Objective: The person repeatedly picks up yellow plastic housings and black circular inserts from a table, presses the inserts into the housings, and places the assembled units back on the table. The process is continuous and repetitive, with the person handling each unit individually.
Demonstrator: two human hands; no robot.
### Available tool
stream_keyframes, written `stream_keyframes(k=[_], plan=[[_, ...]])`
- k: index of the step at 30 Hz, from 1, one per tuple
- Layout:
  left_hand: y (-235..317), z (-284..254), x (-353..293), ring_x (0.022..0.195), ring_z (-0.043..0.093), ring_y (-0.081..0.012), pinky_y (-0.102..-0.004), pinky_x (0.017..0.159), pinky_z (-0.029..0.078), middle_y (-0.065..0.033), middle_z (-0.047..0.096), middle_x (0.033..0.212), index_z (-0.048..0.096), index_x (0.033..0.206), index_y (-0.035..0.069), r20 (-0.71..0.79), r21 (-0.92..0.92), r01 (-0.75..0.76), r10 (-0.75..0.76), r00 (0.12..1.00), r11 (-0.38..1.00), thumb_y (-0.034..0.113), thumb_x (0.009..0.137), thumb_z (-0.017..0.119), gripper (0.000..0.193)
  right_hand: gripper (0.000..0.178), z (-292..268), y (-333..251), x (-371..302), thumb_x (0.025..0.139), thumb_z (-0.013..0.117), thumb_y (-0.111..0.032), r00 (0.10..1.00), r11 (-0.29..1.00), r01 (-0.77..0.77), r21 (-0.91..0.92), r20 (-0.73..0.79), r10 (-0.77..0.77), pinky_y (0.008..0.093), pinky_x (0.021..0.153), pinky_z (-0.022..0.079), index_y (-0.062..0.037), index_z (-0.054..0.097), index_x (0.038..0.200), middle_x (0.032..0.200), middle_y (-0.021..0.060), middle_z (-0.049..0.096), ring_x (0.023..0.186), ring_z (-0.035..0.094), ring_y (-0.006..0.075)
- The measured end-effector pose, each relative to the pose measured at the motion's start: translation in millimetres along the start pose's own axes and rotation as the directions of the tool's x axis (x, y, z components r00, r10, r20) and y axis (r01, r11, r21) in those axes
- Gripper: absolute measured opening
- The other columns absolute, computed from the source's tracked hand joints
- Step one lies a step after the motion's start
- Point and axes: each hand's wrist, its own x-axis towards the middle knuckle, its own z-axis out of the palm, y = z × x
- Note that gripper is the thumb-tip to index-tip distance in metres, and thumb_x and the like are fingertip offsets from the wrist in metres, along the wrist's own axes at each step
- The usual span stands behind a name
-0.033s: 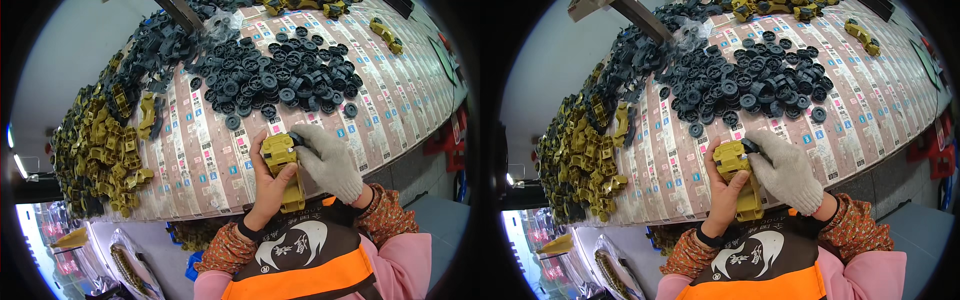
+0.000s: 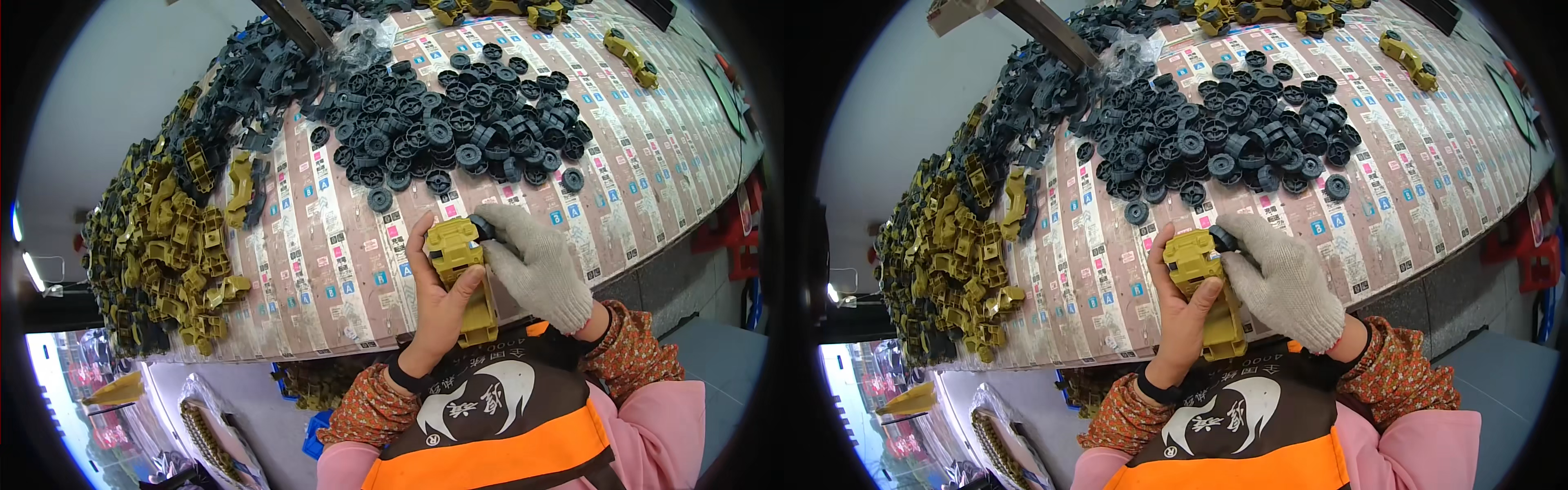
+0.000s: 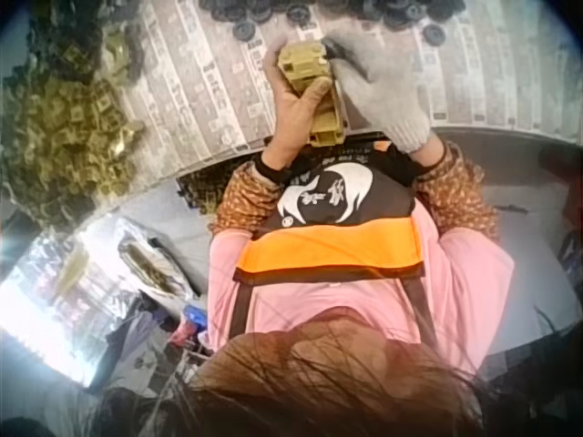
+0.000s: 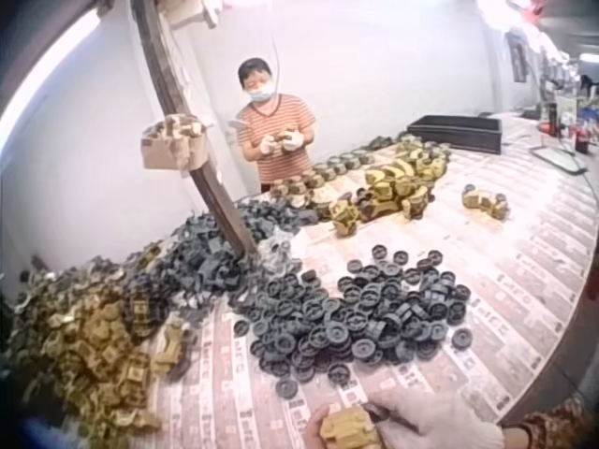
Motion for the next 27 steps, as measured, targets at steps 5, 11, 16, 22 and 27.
stream_keyframes(k=[5, 11, 16, 22, 27], plan=[[-2.6, -4.2, -0.1, 0.124, 0.057, -0.0219, -0.037, 0.108, 0.048, -0.011, 0.05, 0.139, 0.019, 0.162, 0.013, 0.078, 0.157, -0.044, 0.032, 0.996, 0.987, 0.013, 0.099, 0.075, 0.085, 0.034, -5.0, -3.5, -4.9, 0.092, 0.063, -0.004, 0.996, 0.992, 0.08, -0.101, 0.049, -0.076, 0.0477, 0.071, 0.056, -0.0002, 0.065, 0.125, 0.094, 0.0251, 0.071, 0.084, 0.072, 0.0444], [-10.1, -7.1, -3.3, 0.125, 0.058, -0.0232, -0.0376, 0.108, 0.048, -0.0137, 0.051, 0.139, 0.021, 0.159, 0.012, 0.21, 0.266, -0.125, 0.069, 0.975, 0.956, 0.009, 0.098, 0.075, 0.082, 0.035, -11.1, 6.7, -11.0, 0.088, 0.06, -0.002, 0.994, 0.994, 0.082, -0.074, 0.081, -0.076, 0.0502, 0.071, 0.055, 0.0003, 0.065, 0.122, 0.089, 0.0277, 0.07, 0.082, 0.071, 0.0468], [-3.5, -5.2, 5.7, 0.125, 0.058, -0.0207, -0.0368, 0.107, 0.049, -0.0117, 0.054, 0.139, 0.023, 0.16, 0.015, 0.322, 0.158, 0.044, -0.093, 0.942, 0.986, 0.009, 0.097, 0.077, 0.083, 0.033, -28.8, 9.7, -15.1, 0.087, 0.06, -0.004, 0.993, 0.993, -0.003, -0.118, 0.12, 0.018, 0.0491, 0.073, 0.056, -0.0004, 0.067, 0.119, 0.09, 0.0253, 0.071, 0.084, 0.072, 0.0455], [2.7, -4.9, 14.4, 0.119, 0.059, -0.0185, -0.0357, 0.102, 0.053, -0.0082, 0.055, 0.137, 0.025, 0.162, 0.02, 0.101, -0.061, 0.19, -0.184, 0.978, 0.98, 0.014, 0.098, 0.076, 0.082, 0.028, -97.8, 55.5, 29.0, 0.09, 0.068, -0.013, 0.985, 0.796, -0.112, -0.594, -0.17, 0.012, 0.0472, 0.077, 0.057, -0.0075, 0.07, 0.117, 0.095, 0.0182, 0.072, 0.087, 0.072, 0.0401], [12.8, -16.6, 20.7, 0.118, 0.062, -0.02, -0.0389, 0.099, 0.058, -0.0064, 0.055, 0.135, 0.026, 0.163, 0.024, -0.031, -0.32, 0.223, -0.245, 0.969, 0.921, 0.013, 0.101, 0.073, 0.078, 0.028, -102.4, 76.5, 31.6, 0.091, 0.068, -0.014, 0.997, 0.605, 0.065, -0.794, 0.02, -0.08, 0.0498, 0.086, 0.055, -0.0076, 0.068, 0.118, 0.104, 0.0176, 0.068, 0.1, 0.069, 0.0385]])
